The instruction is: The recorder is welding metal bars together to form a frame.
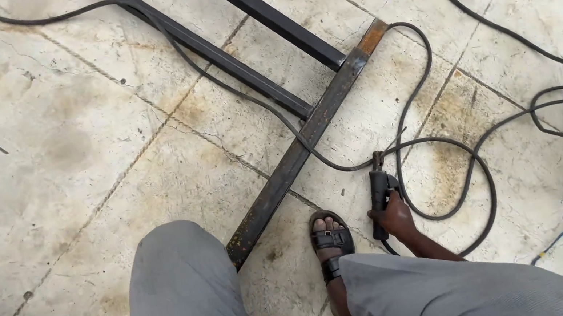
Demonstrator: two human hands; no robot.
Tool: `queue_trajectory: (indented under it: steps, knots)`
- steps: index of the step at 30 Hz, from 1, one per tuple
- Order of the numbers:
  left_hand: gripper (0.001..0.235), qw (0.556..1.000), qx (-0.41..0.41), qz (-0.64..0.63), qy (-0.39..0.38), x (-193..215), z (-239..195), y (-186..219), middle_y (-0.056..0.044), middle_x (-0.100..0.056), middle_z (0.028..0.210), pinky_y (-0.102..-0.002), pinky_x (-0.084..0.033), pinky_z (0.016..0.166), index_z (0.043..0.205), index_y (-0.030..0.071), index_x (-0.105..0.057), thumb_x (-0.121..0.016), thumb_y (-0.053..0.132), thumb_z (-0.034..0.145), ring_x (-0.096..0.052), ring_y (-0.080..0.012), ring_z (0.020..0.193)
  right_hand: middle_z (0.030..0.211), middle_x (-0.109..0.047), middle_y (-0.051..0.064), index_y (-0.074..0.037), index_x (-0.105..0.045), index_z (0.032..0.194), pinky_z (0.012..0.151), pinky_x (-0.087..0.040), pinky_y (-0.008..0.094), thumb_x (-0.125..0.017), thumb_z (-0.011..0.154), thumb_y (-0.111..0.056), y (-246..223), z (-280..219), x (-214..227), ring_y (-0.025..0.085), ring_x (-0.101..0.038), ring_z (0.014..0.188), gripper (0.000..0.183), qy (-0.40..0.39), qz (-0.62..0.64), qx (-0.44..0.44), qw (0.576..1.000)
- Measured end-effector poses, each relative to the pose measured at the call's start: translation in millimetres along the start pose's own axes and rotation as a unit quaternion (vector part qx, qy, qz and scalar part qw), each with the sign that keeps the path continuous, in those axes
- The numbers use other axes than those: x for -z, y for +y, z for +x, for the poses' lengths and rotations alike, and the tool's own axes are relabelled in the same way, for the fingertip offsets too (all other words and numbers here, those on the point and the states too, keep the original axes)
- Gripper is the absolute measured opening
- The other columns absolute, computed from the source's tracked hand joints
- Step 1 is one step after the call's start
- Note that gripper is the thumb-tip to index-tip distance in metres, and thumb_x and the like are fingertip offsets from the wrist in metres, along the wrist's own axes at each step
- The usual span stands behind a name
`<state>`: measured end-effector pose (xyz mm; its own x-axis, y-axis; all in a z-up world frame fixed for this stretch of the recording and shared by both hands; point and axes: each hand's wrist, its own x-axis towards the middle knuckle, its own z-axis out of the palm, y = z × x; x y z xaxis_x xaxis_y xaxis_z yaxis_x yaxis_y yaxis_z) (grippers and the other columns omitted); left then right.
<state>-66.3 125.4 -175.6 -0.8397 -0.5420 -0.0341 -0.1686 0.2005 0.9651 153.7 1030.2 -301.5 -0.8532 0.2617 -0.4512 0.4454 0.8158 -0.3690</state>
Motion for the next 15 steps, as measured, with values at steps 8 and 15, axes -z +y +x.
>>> queue_trajectory:
  steps: [8, 15]
  knots:
    - [0.006, 0.988, -0.01, -0.064, -0.139, -236, -170, 81, -0.005, -0.074, 0.113, -0.027, -0.049, 0.072, 0.115, 0.01, -0.055, -0.05, 0.01, 0.112, -0.065, -0.0109, 0.094, 0.09, -0.069, 0.024, 0.006, -0.057, 0.117, 0.067, -0.055, 0.048, -0.075, 0.078, -0.019, -25, -25, 43, 0.034, -0.068, 0.076, 0.049, 0.04, 0.135, -0.081, 0.987]
    - [0.01, 0.979, -0.035, -0.096, -0.174, -332, -228, 32, -0.008, -0.072, 0.107, -0.033, -0.053, 0.095, 0.113, 0.005, -0.054, -0.05, 0.007, 0.105, -0.069, -0.0151, 0.102, 0.112, -0.061, 0.024, 0.001, -0.061, 0.128, 0.081, -0.055, 0.046, -0.087, 0.076, -0.027, -87, -43, 189, 0.036, -0.065, 0.096, 0.065, 0.16, -0.064, 0.177, 0.969]
